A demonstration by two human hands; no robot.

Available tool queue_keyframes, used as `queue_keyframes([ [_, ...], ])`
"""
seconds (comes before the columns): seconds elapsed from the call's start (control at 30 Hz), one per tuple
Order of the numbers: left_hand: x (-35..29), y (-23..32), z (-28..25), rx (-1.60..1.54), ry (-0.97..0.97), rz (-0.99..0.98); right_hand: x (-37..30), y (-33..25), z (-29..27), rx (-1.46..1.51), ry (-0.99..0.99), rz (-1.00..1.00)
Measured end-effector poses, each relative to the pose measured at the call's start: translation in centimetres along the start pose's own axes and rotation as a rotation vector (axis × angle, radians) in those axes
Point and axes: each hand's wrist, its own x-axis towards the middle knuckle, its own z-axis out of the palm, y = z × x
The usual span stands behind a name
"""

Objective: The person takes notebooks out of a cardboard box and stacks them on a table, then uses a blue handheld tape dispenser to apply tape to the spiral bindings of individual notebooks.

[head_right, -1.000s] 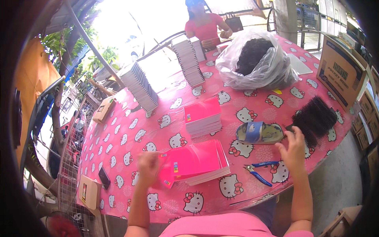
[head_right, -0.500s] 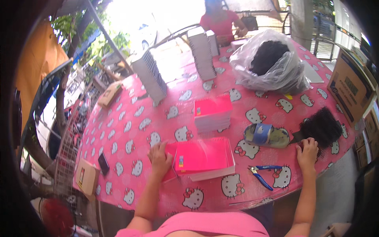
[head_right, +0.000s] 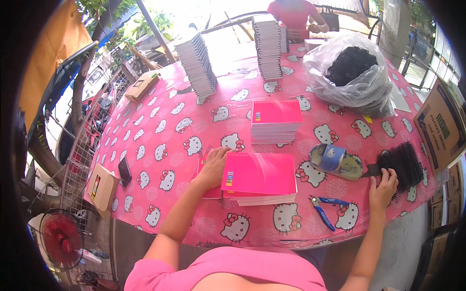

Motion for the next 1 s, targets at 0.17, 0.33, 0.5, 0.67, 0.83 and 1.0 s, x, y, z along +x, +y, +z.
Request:
queue_keyframes([
  [0.17,-0.8,2.9,-2.9,0.139,-0.024,-0.482,1.1,1.0,0.9,-0.109,-0.117,0.150],
  [0.33,-3.4,3.5,-3.7,-0.138,-0.155,-0.777,-0.2,1.7,2.1,-0.132,-0.014,0.066],
  [0.5,-3.3,3.8,-3.0,-0.121,-0.115,-0.873,-0.4,1.7,2.2,-0.129,0.006,0.062],
  [0.67,-2.1,4.2,-2.9,-0.120,-0.094,-0.939,-0.5,1.5,2.0,-0.101,0.003,0.077],
  [0.83,-1.5,4.2,-1.8,-0.058,-0.064,-0.932,-0.4,1.5,1.7,-0.057,0.007,0.099],
  [1.0,-1.0,3.9,-2.3,-0.051,-0.168,-0.854,-0.2,1.3,1.2,-0.017,0.006,0.104],
])
